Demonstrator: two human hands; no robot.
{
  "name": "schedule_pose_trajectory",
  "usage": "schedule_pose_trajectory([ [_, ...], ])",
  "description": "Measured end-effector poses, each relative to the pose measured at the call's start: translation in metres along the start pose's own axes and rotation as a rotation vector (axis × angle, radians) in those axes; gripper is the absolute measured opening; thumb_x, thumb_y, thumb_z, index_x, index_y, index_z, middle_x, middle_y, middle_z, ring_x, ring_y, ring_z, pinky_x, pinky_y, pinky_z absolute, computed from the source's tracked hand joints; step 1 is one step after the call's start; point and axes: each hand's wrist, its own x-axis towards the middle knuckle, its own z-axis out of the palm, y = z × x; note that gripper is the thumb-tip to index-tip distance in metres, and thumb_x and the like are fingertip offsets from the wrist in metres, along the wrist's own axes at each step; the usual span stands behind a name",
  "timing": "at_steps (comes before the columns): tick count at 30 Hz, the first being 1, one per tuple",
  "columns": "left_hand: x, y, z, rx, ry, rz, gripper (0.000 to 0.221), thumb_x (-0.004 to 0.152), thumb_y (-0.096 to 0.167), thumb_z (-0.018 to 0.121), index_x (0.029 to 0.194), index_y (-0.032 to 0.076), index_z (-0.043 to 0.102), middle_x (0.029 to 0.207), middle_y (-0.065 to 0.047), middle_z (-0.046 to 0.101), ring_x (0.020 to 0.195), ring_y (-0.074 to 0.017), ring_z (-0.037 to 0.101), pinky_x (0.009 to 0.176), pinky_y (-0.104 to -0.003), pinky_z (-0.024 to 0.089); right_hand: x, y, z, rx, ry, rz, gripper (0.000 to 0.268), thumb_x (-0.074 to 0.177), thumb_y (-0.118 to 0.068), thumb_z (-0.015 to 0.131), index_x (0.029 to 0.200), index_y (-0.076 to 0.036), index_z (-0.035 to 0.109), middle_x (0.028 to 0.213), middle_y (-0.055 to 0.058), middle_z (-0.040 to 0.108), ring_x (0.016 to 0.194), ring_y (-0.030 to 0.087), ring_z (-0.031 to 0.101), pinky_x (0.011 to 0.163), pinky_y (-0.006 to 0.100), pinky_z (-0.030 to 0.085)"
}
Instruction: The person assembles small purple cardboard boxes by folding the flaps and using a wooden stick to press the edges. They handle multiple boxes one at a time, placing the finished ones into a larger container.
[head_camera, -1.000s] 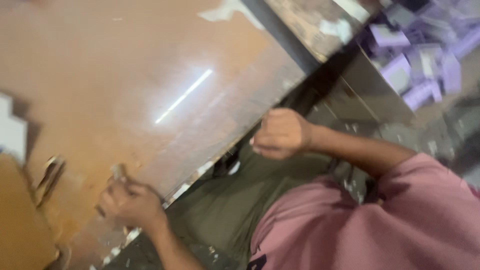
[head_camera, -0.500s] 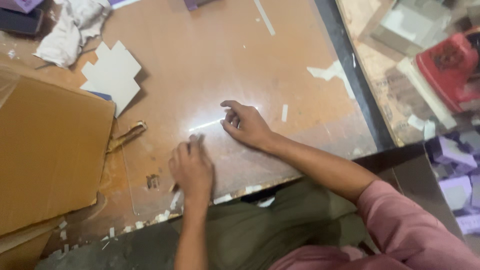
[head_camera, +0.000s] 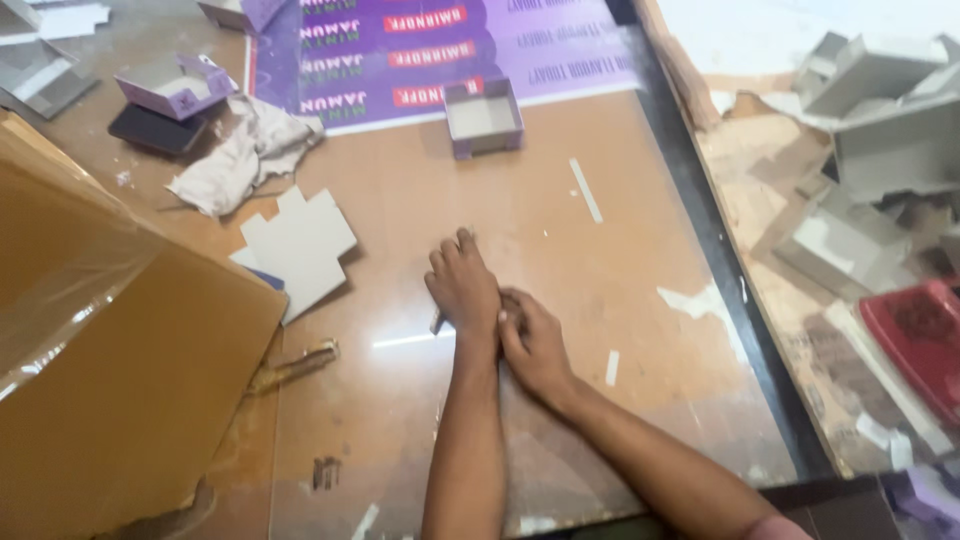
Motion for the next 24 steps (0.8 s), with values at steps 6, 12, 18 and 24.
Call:
schedule_pose_trajectory([
  [6,0.01,-0.005,-0.015,-0.01,-0.06,0.02,0.048,0.087,0.014,0.061,0.135,0.013,0.06,0.111,-0.004,0.064,0.105,-0.0236,0.06,0.078,-0.04,0.049,0.004,-0.008,0.004,0.035,-0.056,0.161,0.035,0.097,-0.012,0.059,0.129,0.002,0.06,0.1,0.019,0.075,0.079,0.018,0.072,0.074,0.032,0.06],
  [12,0.019,-0.003,-0.019,-0.02,-0.059,0.021,0.051,0.086,0.015,0.059,0.136,0.009,0.059,0.113,-0.005,0.064,0.104,-0.0243,0.059,0.077,-0.04,0.049,0.005,0.006,0.01,0.155,0.045,0.206,0.03,0.095,-0.005,0.062,0.124,0.001,0.067,0.087,0.006,0.065,0.073,0.01,0.059,0.066,0.026,0.051],
  [18,0.019,-0.005,-0.013,-0.032,-0.032,-0.029,0.043,0.094,0.017,0.058,0.136,0.01,0.06,0.113,-0.003,0.064,0.103,-0.023,0.06,0.078,-0.039,0.049,0.064,0.027,0.023,0.028,0.247,-0.036,0.02,0.092,-0.001,0.065,0.112,0.001,0.068,0.083,0.002,0.062,0.074,0.008,0.056,0.066,0.024,0.048],
  [24,0.021,-0.002,-0.018,-0.006,-0.072,-0.063,0.042,0.092,0.02,0.059,0.133,0.009,0.061,0.108,-0.003,0.063,0.102,-0.0211,0.06,0.078,-0.037,0.049,0.156,0.032,0.058,-0.146,0.425,-0.262,0.018,0.092,0.0,0.065,0.11,0.001,0.066,0.104,0.012,0.068,0.086,0.021,0.062,0.076,0.034,0.051],
])
